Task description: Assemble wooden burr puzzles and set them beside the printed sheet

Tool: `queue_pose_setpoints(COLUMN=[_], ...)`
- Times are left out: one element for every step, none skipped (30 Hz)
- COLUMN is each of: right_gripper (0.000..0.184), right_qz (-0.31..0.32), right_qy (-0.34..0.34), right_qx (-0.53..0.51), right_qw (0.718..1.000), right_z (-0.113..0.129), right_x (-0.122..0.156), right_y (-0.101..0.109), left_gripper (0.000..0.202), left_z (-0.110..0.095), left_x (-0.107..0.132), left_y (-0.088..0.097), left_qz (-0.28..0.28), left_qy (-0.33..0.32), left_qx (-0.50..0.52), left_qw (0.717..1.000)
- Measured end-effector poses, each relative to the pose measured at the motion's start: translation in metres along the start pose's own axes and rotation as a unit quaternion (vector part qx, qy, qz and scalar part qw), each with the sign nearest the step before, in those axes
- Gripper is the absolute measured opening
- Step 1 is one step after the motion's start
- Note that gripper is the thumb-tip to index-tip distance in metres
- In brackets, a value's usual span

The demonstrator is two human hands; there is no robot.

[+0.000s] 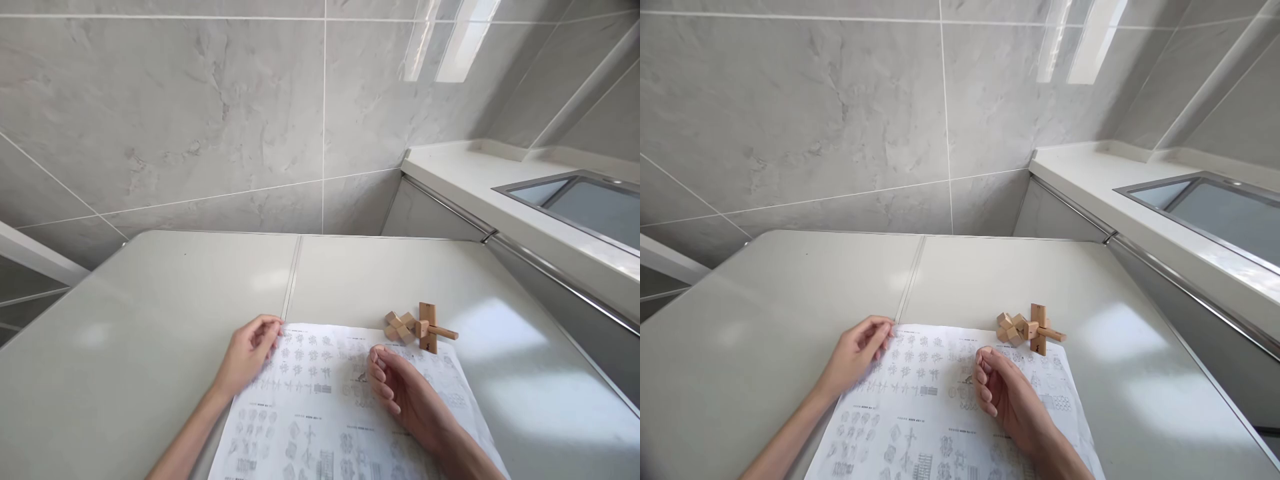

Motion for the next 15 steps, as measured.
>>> queue_pose_setpoints(right_gripper=[0.038, 0.038, 0.038, 0.038, 0.038, 0.038, 0.038, 0.038, 0.038, 0.037, 0.037, 0.038, 0.038, 0.038, 0.038], right_qz=[0.000, 0.000, -0.001, -0.001, 0.000, 0.001, 0.002, 0.002, 0.001, 0.000, -0.001, -0.002, -0.003, -0.003, -0.003], right_qy=[-0.002, -0.004, -0.006, -0.008, -0.009, -0.010, -0.012, -0.014, -0.015, -0.017, -0.018, -0.019, -0.020, -0.020, -0.021], right_qx=[-0.001, -0.002, -0.003, -0.003, -0.004, -0.007, -0.010, -0.013, -0.015, -0.017, -0.017, -0.017, -0.016, -0.016, -0.016], right_qw=[1.000, 1.000, 1.000, 1.000, 1.000, 1.000, 1.000, 1.000, 1.000, 1.000, 1.000, 1.000, 1.000, 1.000, 1.000], right_z=[0.000, -0.001, -0.001, -0.002, -0.002, -0.002, -0.002, -0.002, -0.002, -0.002, -0.003, -0.003, -0.003, -0.003, -0.003], right_x=[0.000, 0.000, 0.000, -0.001, -0.001, -0.001, -0.002, -0.002, -0.003, -0.003, -0.003, -0.003, -0.003, -0.002, -0.002], right_y=[0.000, 0.000, 0.000, 0.000, 0.001, 0.001, 0.001, 0.001, 0.001, 0.002, 0.002, 0.002, 0.002, 0.003, 0.003], left_gripper=[0.039, 0.039, 0.039, 0.039, 0.041, 0.042, 0.043, 0.044, 0.045, 0.045, 0.046, 0.046, 0.045, 0.045, 0.045], left_z=[0.001, 0.001, 0.002, 0.002, 0.003, 0.004, 0.005, 0.006, 0.007, 0.007, 0.008, 0.008, 0.008, 0.007, 0.007], left_x=[-0.008, -0.016, -0.023, -0.029, -0.034, -0.037, -0.039, -0.041, -0.042, -0.042, -0.042, -0.042, -0.042, -0.042, -0.042], left_y=[0.009, 0.018, 0.027, 0.035, 0.042, 0.048, 0.053, 0.057, 0.059, 0.061, 0.062, 0.063, 0.064, 0.065, 0.065], left_qz=[-0.003, -0.007, -0.016, -0.027, -0.038, -0.048, -0.054, -0.059, -0.061, -0.064, -0.067, -0.070, -0.072, -0.074, -0.075], left_qy=[-0.003, -0.005, -0.010, -0.016, -0.023, -0.026, -0.028, -0.029, -0.029, -0.029, -0.029, -0.030, -0.030, -0.031, -0.032], left_qx=[0.005, 0.009, 0.015, 0.021, 0.029, 0.038, 0.046, 0.053, 0.059, 0.064, 0.068, 0.072, 0.075, 0.077, 0.079], left_qw=[1.000, 1.000, 1.000, 0.999, 0.999, 0.998, 0.997, 0.996, 0.996, 0.995, 0.995, 0.995, 0.994, 0.994, 0.994])
Point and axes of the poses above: each hand's wrist, its own x-axis away from the middle knuckle, its own y-axis out of the back of the hand, z = x × y, the point moved 8 cm from there along -x, towards the middle knuckle, and after that the axes turned 12 degrees about x, right-handed, at the moved point
